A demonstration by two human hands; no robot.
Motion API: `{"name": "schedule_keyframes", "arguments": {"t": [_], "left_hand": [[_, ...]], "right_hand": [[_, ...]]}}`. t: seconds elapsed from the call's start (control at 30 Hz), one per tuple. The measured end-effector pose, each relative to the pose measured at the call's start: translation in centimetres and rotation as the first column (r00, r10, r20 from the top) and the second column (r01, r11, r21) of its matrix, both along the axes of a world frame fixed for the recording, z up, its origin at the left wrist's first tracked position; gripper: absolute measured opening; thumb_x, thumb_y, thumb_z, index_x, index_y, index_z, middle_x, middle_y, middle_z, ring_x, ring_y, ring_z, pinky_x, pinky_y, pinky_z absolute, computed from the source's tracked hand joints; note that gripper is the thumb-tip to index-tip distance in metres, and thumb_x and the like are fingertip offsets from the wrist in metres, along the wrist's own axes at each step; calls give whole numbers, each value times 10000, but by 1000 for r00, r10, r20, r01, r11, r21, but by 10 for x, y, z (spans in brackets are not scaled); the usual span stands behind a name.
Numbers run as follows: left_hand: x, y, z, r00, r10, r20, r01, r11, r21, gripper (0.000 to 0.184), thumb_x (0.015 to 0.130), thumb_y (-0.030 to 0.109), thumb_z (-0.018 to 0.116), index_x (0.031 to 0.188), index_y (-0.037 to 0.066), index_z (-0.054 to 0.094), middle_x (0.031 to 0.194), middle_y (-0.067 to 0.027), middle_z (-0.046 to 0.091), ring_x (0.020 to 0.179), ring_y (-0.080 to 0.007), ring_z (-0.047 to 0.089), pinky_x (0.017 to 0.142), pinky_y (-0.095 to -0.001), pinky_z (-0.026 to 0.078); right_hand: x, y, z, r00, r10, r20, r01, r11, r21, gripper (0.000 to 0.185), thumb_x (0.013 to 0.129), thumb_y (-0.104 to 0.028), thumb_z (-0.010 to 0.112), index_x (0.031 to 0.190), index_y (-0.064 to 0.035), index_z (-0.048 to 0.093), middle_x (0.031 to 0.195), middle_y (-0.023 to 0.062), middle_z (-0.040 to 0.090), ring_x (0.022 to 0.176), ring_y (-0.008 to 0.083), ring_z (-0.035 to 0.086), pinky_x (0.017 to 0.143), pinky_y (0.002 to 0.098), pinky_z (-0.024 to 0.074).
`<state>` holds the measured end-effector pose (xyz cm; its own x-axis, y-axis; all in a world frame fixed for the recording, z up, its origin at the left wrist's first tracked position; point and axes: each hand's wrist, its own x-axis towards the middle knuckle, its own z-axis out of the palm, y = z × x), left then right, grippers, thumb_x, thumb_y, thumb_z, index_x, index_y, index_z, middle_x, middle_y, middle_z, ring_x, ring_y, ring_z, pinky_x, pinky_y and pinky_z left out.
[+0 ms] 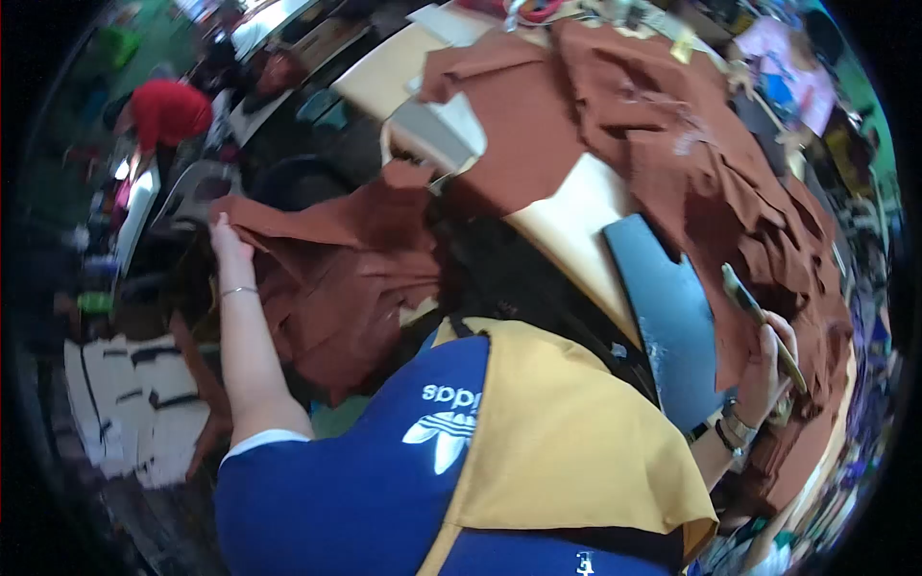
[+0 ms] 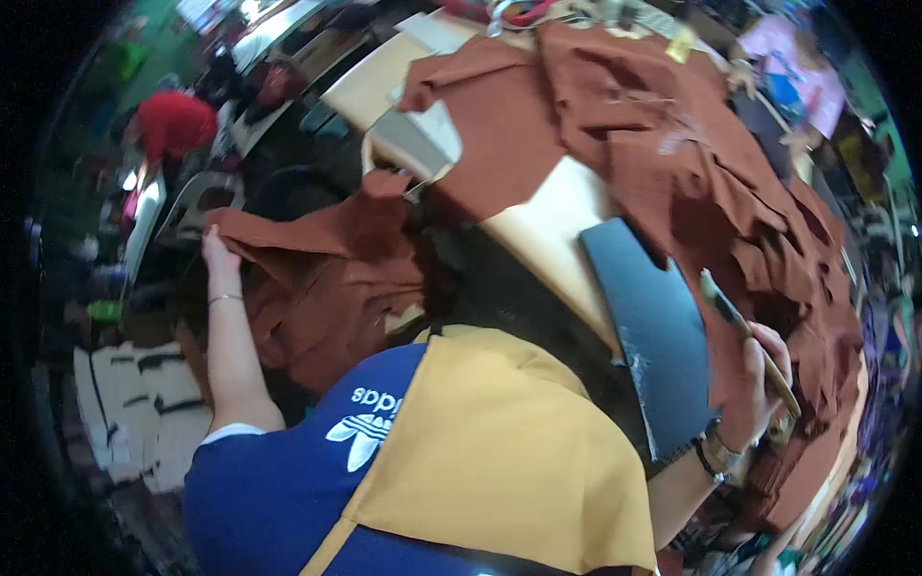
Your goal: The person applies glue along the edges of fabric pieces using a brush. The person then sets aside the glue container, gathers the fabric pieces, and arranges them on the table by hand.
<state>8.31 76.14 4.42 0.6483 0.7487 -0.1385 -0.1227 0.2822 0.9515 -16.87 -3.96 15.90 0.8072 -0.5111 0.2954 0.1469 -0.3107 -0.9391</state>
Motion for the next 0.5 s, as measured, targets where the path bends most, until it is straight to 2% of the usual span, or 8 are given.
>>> {"name": "schedule_keyframes", "arguments": {"t": [0.1,0.13,0.17,0.27,0.3,0.4,0.43,0.5], "left_hand": [[54,-22,52,997,-53,57,49,996,68,404,1009,188,504,1399,99,441,1321,-151,555,1182,-325,576,1016,-500,462],[75,-29,66,996,-68,61,62,993,100,431,1001,190,528,1412,101,436,1334,-140,551,1185,-313,575,1012,-484,466],[98,-34,74,967,-203,152,193,978,77,439,990,192,551,1406,95,450,1317,-131,561,1177,-302,579,999,-476,471],[146,-141,134,941,-302,151,287,951,116,413,994,192,543,1387,87,474,1293,-122,576,1160,-287,588,990,-460,477],[161,-183,148,899,-392,195,368,918,149,412,996,197,543,1386,85,476,1284,-117,581,1152,-282,592,987,-454,479],[199,-317,180,738,-642,208,611,767,197,400,988,192,553,1367,73,504,1290,-110,593,1139,-263,613,976,-411,494],[201,-372,192,670,-708,225,676,707,210,382,987,184,553,1350,68,524,1282,-106,603,1135,-252,618,969,-402,500],[220,-475,202,467,-856,222,852,503,148,342,984,152,546,1313,62,560,1243,-100,628,1112,-230,632,958,-384,510]], "right_hand": [[-12,-2,1,999,10,45,-10,1000,11,178,956,-32,571,1108,42,624,1122,90,631,1006,143,607,928,275,489],[-15,0,4,999,-8,54,9,1000,-17,170,934,-38,603,1084,31,642,1096,75,645,974,130,605,909,265,482],[-17,10,11,993,-108,46,108,994,6,166,868,-88,684,1003,9,685,1032,67,672,942,141,606,883,284,466],[-37,14,13,988,-149,32,150,988,-43,138,879,-70,669,993,5,688,1013,60,675,896,122,604,815,259,476],[-46,19,17,987,-160,-21,160,987,-4,123,891,-52,651,995,4,687,1024,61,670,910,117,599,809,250,469],[-72,26,8,967,-242,77,233,967,104,102,878,-26,665,971,11,684,992,70,667,904,134,618,784,257,496],[-83,28,7,950,-300,89,289,950,119,121,857,-7,688,977,-15,697,953,28,674,845,82,601,744,222,489],[-112,34,7,919,-394,30,379,900,217,119,859,-16,692,977,-7,697,947,29,677,845,87,611,756,225,493]]}}
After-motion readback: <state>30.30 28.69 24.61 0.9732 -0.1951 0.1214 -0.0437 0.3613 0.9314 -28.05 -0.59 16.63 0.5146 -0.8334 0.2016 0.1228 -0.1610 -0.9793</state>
